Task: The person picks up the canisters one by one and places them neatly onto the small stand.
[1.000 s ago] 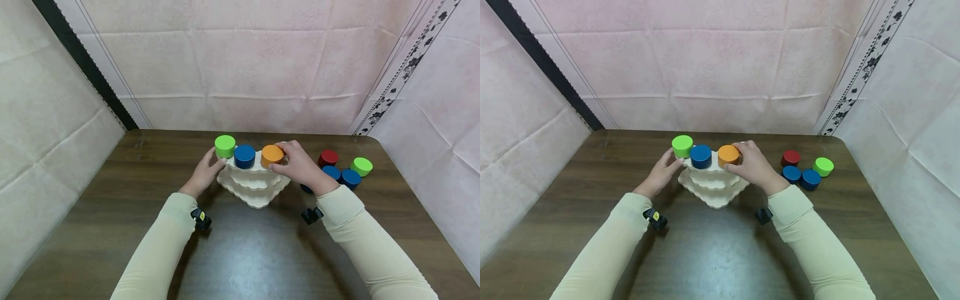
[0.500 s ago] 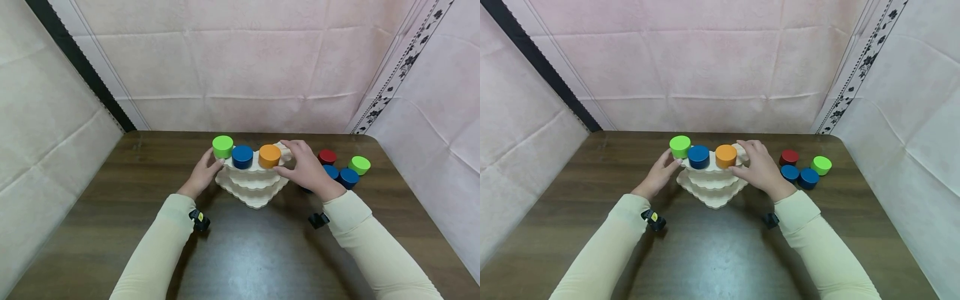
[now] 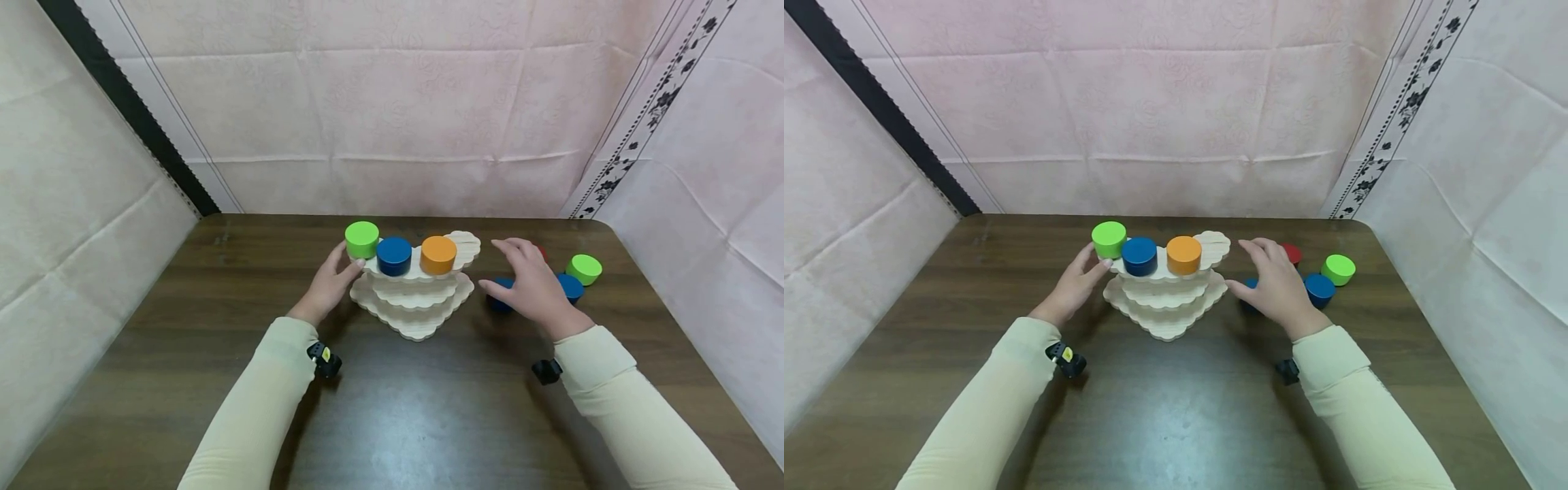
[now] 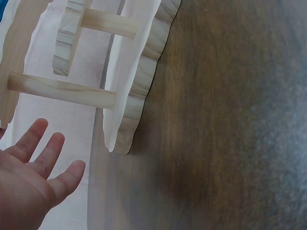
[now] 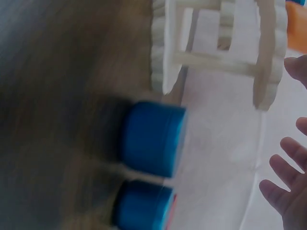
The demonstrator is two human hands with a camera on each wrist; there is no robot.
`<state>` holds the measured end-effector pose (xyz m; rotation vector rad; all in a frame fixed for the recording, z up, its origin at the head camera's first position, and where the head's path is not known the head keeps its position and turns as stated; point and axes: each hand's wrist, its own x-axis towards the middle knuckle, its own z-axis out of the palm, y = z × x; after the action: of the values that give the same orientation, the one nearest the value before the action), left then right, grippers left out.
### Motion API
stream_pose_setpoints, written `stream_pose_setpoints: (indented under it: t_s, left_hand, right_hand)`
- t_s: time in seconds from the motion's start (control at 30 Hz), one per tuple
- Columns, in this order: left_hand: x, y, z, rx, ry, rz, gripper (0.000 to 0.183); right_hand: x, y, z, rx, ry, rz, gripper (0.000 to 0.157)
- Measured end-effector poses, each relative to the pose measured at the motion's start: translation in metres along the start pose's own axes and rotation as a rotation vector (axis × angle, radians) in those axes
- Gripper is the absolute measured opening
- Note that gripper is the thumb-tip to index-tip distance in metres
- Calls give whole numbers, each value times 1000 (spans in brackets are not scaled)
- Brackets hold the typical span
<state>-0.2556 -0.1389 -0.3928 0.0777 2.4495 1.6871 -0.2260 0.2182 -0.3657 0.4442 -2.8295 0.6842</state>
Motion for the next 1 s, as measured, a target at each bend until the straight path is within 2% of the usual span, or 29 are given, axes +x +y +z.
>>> stream_pose_setpoints:
  t_s: [0.5, 1.0]
  left_hand:
    - [0, 1, 0, -1, -3, 6, 73]
    - [-1, 1, 0, -2, 2, 17, 72]
  right_hand:
    - [-24, 47, -9, 26, 30, 66, 71]
    - [-39, 82, -17, 12, -12, 198, 79]
